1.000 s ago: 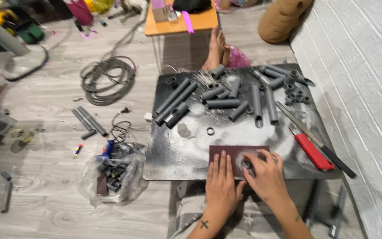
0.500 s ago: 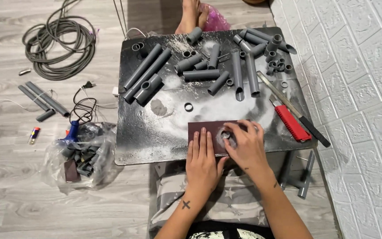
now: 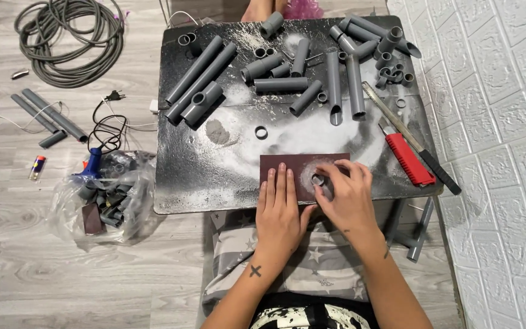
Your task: A person is sanding the edges of a small PVC pipe fitting using a sheet of sandpaper on a flat surface.
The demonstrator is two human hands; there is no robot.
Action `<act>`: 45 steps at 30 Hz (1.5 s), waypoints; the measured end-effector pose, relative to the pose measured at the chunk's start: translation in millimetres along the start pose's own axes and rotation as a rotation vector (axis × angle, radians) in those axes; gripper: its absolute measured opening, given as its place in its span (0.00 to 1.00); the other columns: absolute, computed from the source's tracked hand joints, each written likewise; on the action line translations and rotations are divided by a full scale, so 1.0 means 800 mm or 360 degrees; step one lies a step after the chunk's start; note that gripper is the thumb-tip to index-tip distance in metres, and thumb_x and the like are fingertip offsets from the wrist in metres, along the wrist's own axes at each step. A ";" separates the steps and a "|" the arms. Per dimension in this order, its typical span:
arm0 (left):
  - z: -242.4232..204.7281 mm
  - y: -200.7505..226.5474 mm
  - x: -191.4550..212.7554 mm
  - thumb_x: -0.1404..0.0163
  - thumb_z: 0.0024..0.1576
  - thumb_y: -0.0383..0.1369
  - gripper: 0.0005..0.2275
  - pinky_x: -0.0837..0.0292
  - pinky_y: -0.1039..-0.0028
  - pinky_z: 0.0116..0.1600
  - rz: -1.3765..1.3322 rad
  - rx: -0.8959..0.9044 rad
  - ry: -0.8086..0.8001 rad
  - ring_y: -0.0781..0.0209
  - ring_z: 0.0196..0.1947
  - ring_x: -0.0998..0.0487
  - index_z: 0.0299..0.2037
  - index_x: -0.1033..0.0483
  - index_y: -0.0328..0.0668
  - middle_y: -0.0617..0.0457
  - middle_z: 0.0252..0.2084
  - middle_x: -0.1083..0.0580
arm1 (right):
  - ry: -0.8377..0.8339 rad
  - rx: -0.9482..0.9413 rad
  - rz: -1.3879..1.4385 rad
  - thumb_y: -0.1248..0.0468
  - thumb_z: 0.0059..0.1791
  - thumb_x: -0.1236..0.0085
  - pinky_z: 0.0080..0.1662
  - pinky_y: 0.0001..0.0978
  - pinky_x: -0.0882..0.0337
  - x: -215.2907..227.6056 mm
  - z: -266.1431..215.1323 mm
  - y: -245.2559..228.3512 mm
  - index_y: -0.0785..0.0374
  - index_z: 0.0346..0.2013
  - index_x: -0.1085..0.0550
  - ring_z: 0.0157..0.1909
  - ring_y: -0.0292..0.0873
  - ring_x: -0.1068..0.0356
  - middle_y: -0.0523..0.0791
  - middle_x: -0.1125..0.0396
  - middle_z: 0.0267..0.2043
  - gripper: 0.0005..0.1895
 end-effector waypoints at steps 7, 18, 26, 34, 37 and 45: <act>0.000 -0.001 -0.004 0.60 0.61 0.54 0.33 0.52 0.58 0.73 0.0025 0.0007 -0.0014 0.39 0.70 0.39 0.66 0.35 0.30 0.36 0.70 0.37 | -0.0051 -0.0016 0.0126 0.59 0.44 0.35 0.65 0.52 0.43 -0.002 0.013 -0.005 0.49 0.53 0.26 0.60 0.43 0.34 0.35 0.23 0.43 0.22; -0.004 -0.002 -0.010 0.62 0.62 0.55 0.33 0.52 0.58 0.73 0.0035 0.0009 -0.0034 0.39 0.71 0.39 0.66 0.36 0.31 0.37 0.70 0.38 | -0.0066 0.0003 0.0043 0.59 0.44 0.34 0.64 0.50 0.42 0.004 0.010 -0.007 0.49 0.53 0.26 0.60 0.42 0.34 0.35 0.23 0.43 0.22; -0.004 -0.003 -0.010 0.62 0.62 0.54 0.33 0.52 0.58 0.73 0.0032 0.0015 -0.0062 0.40 0.71 0.39 0.67 0.36 0.31 0.38 0.70 0.38 | -0.0056 0.0031 0.0089 0.59 0.44 0.35 0.64 0.50 0.43 -0.004 0.010 -0.011 0.50 0.52 0.25 0.59 0.43 0.34 0.37 0.22 0.42 0.21; -0.003 -0.002 -0.009 0.62 0.62 0.54 0.33 0.52 0.59 0.73 0.0024 0.0014 -0.0083 0.40 0.71 0.39 0.67 0.36 0.31 0.38 0.71 0.38 | -0.0108 -0.0017 0.0081 0.60 0.45 0.35 0.64 0.50 0.43 0.007 0.003 -0.019 0.51 0.51 0.24 0.58 0.45 0.33 0.39 0.22 0.39 0.20; -0.003 -0.002 -0.009 0.62 0.62 0.53 0.33 0.52 0.58 0.73 0.0025 0.0015 -0.0090 0.40 0.71 0.39 0.67 0.37 0.31 0.37 0.71 0.39 | -0.0069 0.0013 0.0076 0.60 0.45 0.36 0.64 0.50 0.43 0.002 0.009 -0.016 0.51 0.51 0.25 0.59 0.45 0.33 0.41 0.22 0.38 0.19; -0.004 -0.003 -0.011 0.63 0.62 0.53 0.33 0.53 0.59 0.74 0.0045 0.0015 -0.0080 0.41 0.71 0.40 0.68 0.37 0.32 0.38 0.71 0.39 | 0.0023 0.0084 0.0094 0.60 0.44 0.34 0.64 0.47 0.42 -0.002 0.003 -0.020 0.51 0.51 0.25 0.58 0.43 0.34 0.37 0.23 0.42 0.21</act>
Point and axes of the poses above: each hand's wrist, its own z-axis towards the middle knuckle, its own x-axis out of the back of the hand, y = z × x, the point moved 8 cm from there along z, towards the middle knuckle
